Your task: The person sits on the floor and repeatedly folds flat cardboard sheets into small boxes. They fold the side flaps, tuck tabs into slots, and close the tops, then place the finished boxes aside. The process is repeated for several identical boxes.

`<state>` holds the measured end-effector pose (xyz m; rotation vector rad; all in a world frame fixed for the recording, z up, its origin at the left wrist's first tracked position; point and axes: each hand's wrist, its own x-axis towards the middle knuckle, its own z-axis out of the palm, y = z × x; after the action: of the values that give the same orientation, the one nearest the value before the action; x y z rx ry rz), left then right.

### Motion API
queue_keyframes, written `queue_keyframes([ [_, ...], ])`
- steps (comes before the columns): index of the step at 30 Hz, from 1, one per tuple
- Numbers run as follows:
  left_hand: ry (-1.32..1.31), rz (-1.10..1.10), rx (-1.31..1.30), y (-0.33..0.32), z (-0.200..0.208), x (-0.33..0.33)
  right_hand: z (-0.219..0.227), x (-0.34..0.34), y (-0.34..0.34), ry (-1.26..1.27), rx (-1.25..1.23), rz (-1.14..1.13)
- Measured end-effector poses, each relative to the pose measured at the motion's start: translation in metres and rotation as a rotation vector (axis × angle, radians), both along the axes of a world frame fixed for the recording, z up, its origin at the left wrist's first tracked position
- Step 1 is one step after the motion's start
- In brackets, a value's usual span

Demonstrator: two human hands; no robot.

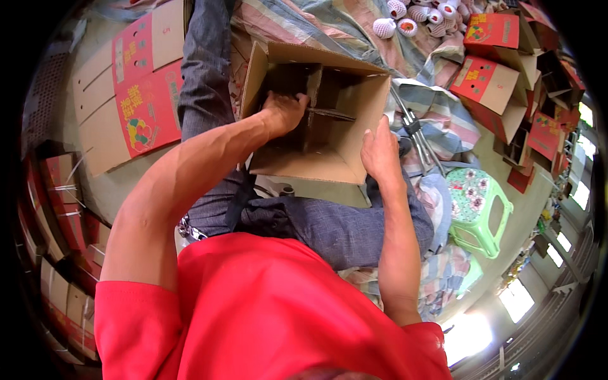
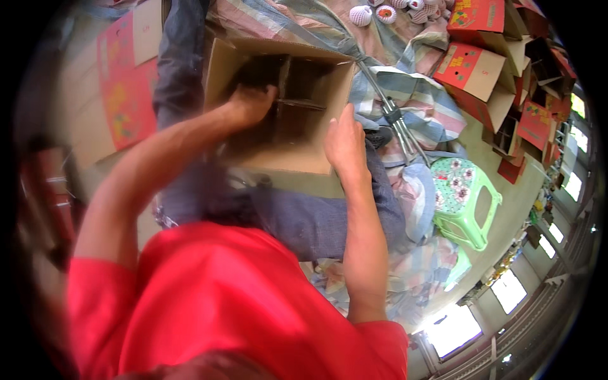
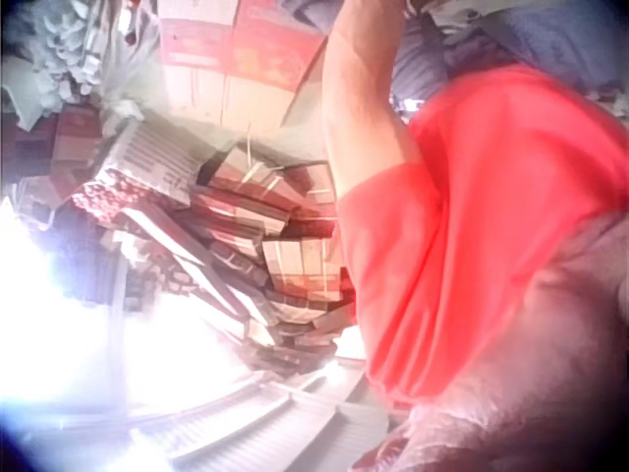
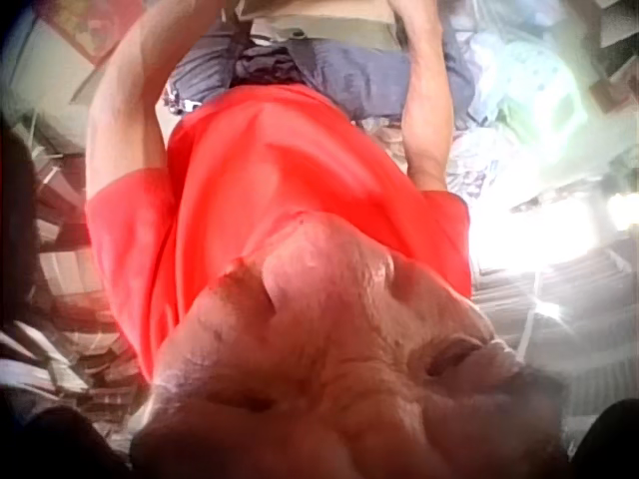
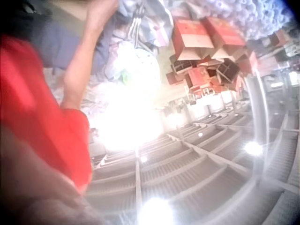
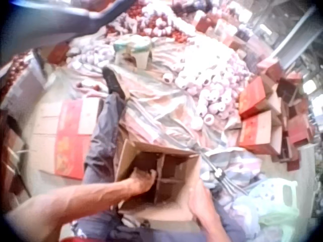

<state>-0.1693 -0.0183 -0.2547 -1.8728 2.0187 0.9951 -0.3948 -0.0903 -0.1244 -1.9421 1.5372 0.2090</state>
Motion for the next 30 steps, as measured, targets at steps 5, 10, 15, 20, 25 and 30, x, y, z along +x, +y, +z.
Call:
queue_keyframes([
  [5,-0.065,0.017,-0.068,0.0,-0.015,-0.008,-0.007,-0.014,-0.003,-0.118,-0.072,0.006],
  [10,0.154,0.043,-0.135,0.018,0.049,0.012,-0.029,-0.032,0.021,-0.119,0.049,-0.153],
  [15,0.576,0.393,-1.052,0.116,0.138,0.047,-0.025,-0.029,0.033,-0.11,0.091,-0.254],
  [20,0.795,1.227,-0.993,0.188,0.077,0.072,-0.08,-0.065,0.001,-0.449,-0.003,-0.386],
  [25,1.07,1.397,-0.96,0.178,0.047,0.081,-0.033,0.002,-0.044,-0.785,-0.013,-0.429],
  [30,0.826,1.185,-1.047,0.182,0.054,0.095,0.068,0.143,-0.012,-0.871,0.281,-0.261],
])
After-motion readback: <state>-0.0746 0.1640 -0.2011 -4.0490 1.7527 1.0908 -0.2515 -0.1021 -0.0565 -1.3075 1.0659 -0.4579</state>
